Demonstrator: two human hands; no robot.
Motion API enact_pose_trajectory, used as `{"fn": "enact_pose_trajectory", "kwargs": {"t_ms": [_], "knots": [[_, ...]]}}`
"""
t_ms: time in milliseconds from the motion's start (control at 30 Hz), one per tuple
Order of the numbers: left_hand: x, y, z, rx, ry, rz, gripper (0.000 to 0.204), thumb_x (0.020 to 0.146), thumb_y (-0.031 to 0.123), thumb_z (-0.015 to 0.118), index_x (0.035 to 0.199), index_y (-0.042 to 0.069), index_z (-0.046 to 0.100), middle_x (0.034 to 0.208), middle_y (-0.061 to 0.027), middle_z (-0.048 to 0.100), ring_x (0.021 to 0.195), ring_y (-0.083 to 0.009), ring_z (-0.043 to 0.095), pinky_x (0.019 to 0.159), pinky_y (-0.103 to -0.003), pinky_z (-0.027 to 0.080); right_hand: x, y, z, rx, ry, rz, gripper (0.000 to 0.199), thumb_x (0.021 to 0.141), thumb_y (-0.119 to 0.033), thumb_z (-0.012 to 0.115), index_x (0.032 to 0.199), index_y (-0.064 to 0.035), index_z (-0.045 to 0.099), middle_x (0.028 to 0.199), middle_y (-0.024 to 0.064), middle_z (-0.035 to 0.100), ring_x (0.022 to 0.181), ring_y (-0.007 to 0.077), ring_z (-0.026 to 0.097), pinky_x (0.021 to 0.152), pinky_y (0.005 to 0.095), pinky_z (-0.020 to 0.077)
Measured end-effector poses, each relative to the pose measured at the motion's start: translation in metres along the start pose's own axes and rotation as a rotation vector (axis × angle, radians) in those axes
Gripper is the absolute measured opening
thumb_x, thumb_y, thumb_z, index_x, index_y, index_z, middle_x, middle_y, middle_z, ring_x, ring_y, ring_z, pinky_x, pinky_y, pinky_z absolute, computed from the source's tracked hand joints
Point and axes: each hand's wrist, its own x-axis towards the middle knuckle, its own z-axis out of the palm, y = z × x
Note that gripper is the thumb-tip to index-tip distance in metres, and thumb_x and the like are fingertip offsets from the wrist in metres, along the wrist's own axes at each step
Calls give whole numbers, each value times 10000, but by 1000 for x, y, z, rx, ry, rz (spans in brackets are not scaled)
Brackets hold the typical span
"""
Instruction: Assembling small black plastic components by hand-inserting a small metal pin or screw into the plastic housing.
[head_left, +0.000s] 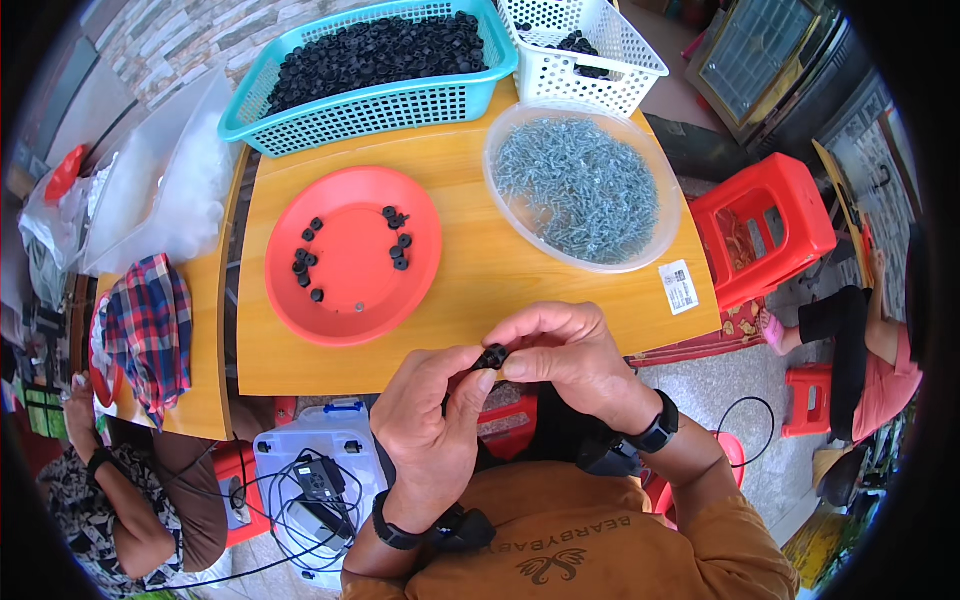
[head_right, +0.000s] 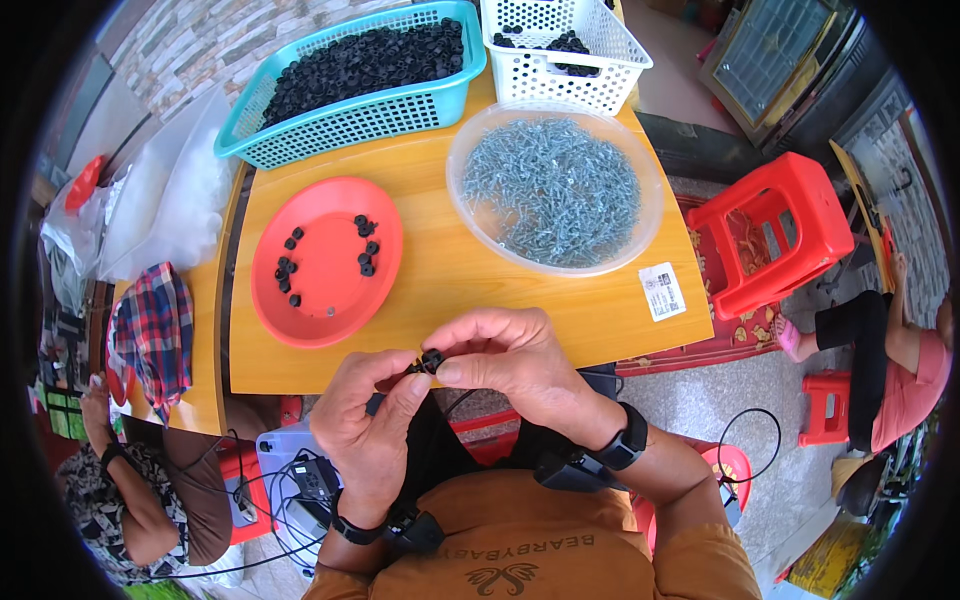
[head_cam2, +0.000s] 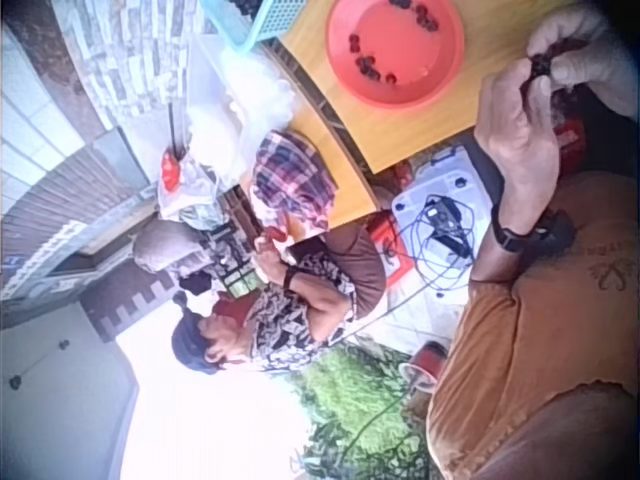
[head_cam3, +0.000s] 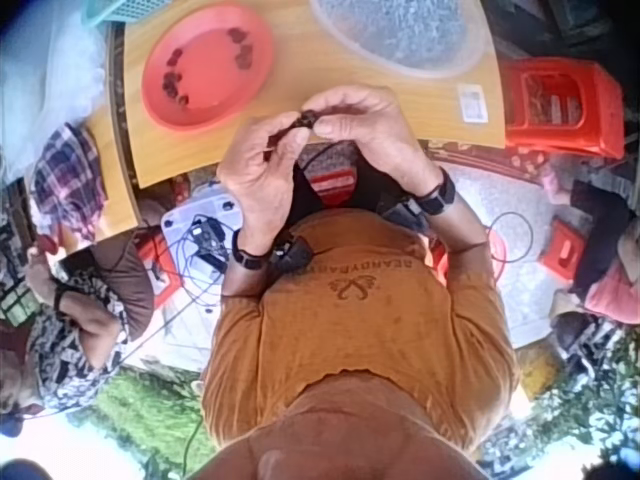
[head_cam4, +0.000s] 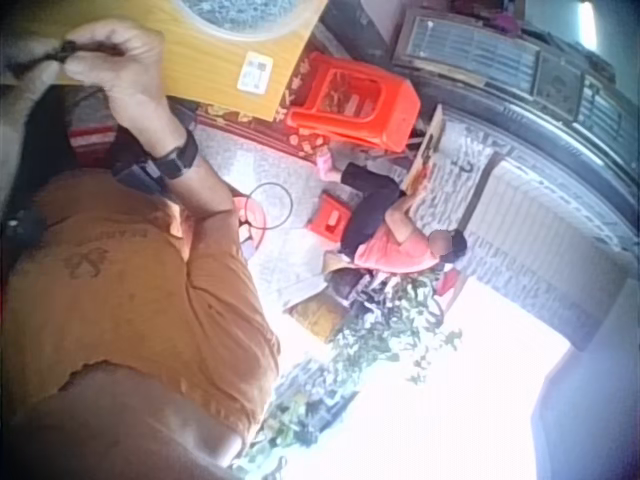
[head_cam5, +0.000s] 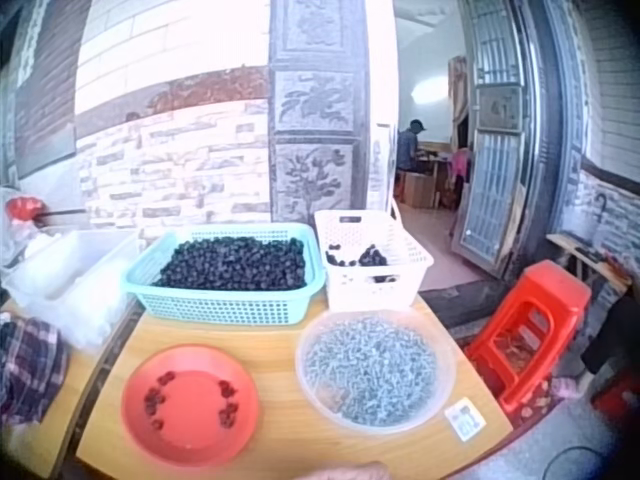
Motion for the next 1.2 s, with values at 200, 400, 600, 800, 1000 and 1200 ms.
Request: {"fn": "enact_pose_trajectory", "kwargs": {"t_ms": [200,400,600,800,1000,1200], "knots": [[-3,-10,0,-244,-4,-89,206,715,-37,722,909,-24,657,826,-52,633,741,-110,562,671,-217,441,-2,10,5,-82,36,-215,196,785,63,654,972,5,650,897,48,657,812,82,608,720,216,517],[-3,-15,0,-275,-26,-61,214,708,-35,729,910,-23,659,858,-68,642,759,-122,580,693,-228,459,-8,12,7,-100,58,-308,183,792,72,643,963,6,649,902,43,648,815,74,595,710,208,501],[-6,-14,5,-276,-13,-31,221,686,-28,747,888,-30,657,856,-82,644,750,-131,592,686,-232,481,-10,13,4,-227,54,-443,180,784,53,659,959,13,644,858,43,631,786,89,584,682,224,486],[-8,-20,6,-323,-16,-50,232,667,-28,756,876,-48,656,827,-111,637,656,-143,593,583,-231,506,-10,13,-1,-429,31,-603,226,752,26,692,970,-15,646,821,57,618,735,152,581,642,272,471],[-8,-21,6,-383,-29,-57,224,676,-33,748,881,-48,657,815,-126,642,626,-160,601,552,-246,513,-9,14,-2,-538,22,-668,266,731,22,703,981,-39,633,807,62,613,726,193,581,634,297,471],[-9,-17,7,-567,-10,-177,205,694,-45,738,883,-52,658,838,-118,650,696,-155,614,640,-256,522,-5,9,0,-730,12,-840,335,687,47,697,1002,-19,603,816,80,608,704,248,565,602,323,463]]}}
